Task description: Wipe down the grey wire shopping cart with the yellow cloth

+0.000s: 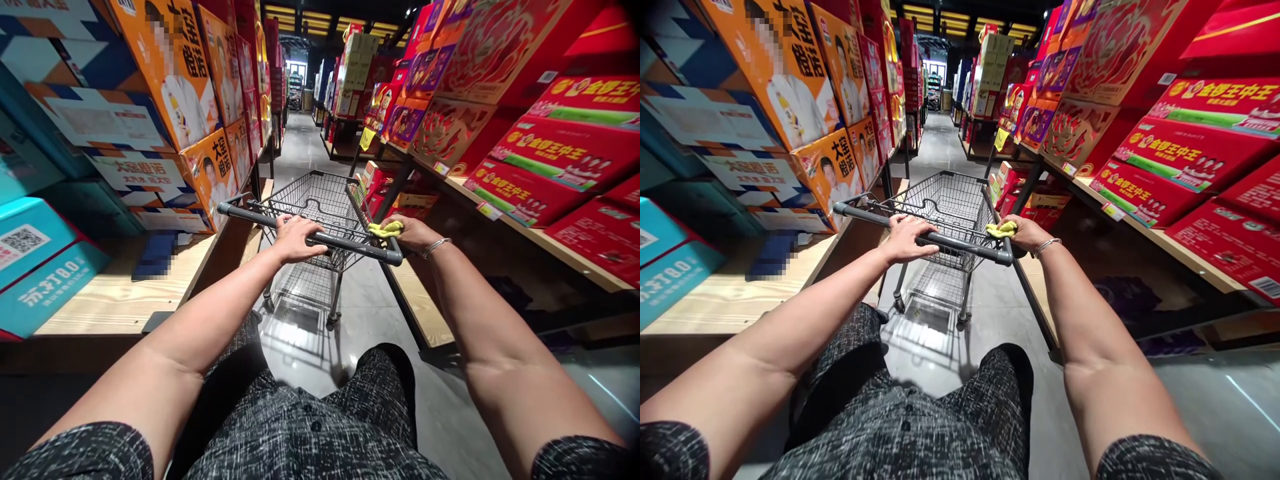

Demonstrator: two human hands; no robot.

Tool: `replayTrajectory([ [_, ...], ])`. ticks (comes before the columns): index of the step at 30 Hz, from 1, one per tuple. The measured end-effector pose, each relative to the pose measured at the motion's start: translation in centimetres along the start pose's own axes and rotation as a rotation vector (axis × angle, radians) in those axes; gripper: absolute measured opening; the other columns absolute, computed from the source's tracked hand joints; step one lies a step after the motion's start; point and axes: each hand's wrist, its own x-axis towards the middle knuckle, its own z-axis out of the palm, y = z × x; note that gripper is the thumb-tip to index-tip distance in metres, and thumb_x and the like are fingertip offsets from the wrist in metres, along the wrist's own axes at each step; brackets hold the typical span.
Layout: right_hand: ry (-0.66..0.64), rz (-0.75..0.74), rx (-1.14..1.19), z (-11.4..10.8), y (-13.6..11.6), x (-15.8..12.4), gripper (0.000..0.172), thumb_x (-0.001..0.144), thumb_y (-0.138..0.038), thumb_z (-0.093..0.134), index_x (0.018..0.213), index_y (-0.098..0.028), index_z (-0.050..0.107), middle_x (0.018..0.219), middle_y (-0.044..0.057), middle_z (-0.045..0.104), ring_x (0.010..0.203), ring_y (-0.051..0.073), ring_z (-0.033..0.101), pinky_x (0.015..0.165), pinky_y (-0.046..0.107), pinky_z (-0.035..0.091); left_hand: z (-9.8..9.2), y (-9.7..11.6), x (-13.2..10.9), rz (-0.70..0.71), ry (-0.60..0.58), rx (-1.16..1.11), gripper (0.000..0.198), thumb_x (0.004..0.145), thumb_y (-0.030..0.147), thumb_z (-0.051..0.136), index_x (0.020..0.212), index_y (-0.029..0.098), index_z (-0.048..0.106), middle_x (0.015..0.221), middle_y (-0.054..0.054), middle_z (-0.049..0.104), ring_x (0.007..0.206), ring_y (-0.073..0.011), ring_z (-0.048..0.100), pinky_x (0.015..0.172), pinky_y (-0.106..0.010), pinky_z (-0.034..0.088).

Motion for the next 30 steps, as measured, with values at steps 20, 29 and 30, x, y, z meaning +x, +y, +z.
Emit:
replayTrajectory([
  [20,0.170,-0.274,-0.313,8.6,-5.4,-5.2,0.042,0.067,-0.010,0.057,0.105,-0.021,0.070,0.109,0.005,0.068,0.100,0.020,0.064,0.095,0.035,0.050,0.4,-5.6,1.3,-0.424,0.122,-0.013,0.049,0.103,0.041,0.034,0.147,0.030,0.052,0.168,-0.007,0.028,0.158,-0.0334,0.010,0.121,-0.063,0.020],
  [29,0.210,-0.272,-0.481,14.5,-9.4,-5.9,0.053,0.074,-0.008,0.057,0.125,-0.022,0.064,0.120,0.010,0.066,0.111,0.027,0.059,0.101,0.041,0.047,-3.0,0.1,0.0,-0.227,-0.042,-0.045,0.048,0.106,0.046,0.025,0.124,0.027,0.065,0.133,-0.007,0.069,0.130,-0.0277,0.058,0.114,-0.050,0.037],
  [30,0.194,-0.288,-0.480,14.9,-9.7,-5.6,0.054,0.074,-0.008,0.058,0.127,-0.022,0.063,0.122,0.010,0.066,0.113,0.027,0.059,0.101,0.041,0.047,-3.3,0.8,-0.3,-0.194,-0.107,-0.033,0.053,0.106,0.047,0.022,0.115,0.026,0.069,0.123,-0.007,0.073,0.122,-0.0274,0.064,0.111,-0.047,0.040],
])
